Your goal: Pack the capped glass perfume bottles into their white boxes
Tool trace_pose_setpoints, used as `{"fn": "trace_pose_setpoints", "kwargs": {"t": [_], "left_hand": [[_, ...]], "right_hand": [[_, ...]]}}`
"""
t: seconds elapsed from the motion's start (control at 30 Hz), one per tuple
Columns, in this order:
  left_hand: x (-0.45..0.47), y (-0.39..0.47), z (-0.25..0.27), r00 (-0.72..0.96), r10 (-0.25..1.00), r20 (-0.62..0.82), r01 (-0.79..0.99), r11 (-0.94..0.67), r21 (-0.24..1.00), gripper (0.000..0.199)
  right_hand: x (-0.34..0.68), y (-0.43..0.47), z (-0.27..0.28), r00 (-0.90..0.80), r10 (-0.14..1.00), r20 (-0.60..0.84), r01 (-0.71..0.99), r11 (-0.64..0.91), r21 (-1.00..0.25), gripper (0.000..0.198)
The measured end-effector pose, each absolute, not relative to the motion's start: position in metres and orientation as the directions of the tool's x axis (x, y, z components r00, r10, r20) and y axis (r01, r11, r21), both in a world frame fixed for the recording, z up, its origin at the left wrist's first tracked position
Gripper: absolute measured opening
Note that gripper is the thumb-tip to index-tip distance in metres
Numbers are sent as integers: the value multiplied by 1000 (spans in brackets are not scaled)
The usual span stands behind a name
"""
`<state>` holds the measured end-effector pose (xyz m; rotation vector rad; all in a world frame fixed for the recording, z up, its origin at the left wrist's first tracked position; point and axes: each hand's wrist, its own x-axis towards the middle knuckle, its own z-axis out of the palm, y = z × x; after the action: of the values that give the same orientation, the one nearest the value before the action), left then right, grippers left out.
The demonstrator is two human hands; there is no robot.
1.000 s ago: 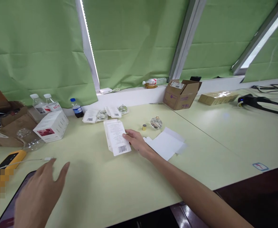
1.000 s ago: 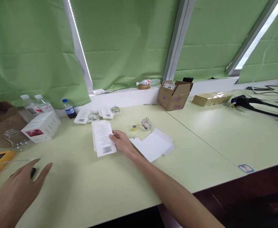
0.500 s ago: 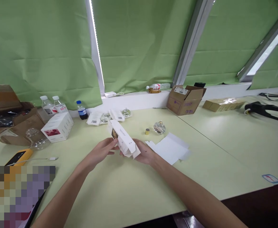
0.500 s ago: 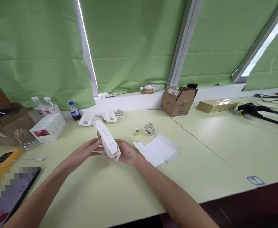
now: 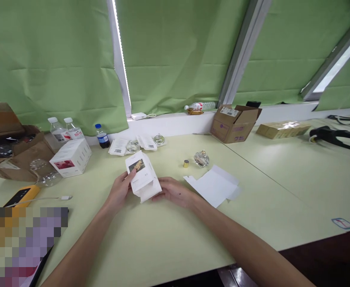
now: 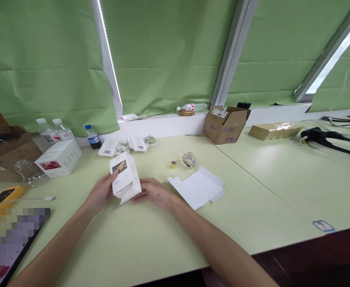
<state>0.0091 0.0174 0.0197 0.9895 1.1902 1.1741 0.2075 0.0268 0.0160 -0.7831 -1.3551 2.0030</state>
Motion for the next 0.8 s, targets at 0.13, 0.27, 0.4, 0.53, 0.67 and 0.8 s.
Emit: {"fn": "trace_pose_setpoints", "kwargs": {"t": [0.13, 0.27, 0.4, 0.53, 0.67, 0.8], "left_hand": [[5, 18, 19, -73, 992, -107, -102, 99, 990, 51], [7, 15, 21, -110, 992, -57, -78, 48, 996, 53], [10, 14, 21, -93, 994, -58, -68, 52, 996, 54], [12, 13, 20, -9, 1000, -21, -139, 20, 990, 61], [14, 10, 22, 60, 997, 43, -200, -30, 979, 84], [16, 6, 28, 76, 992, 104, -146, -92, 985, 79]], "right_hand": [[210, 29, 16, -566, 816, -123, -173, -262, -949, 35], [212, 28, 21, -491, 865, -97, -179, -210, -961, 51], [216, 31, 23, -498, 861, -101, -112, -179, -977, 55], [216, 35, 18, -486, 869, -96, -95, -162, -982, 40], [217, 38, 18, -359, 931, -62, -162, -128, -978, 40], [220, 36, 23, -328, 944, -39, -177, -102, -979, 53]]}}
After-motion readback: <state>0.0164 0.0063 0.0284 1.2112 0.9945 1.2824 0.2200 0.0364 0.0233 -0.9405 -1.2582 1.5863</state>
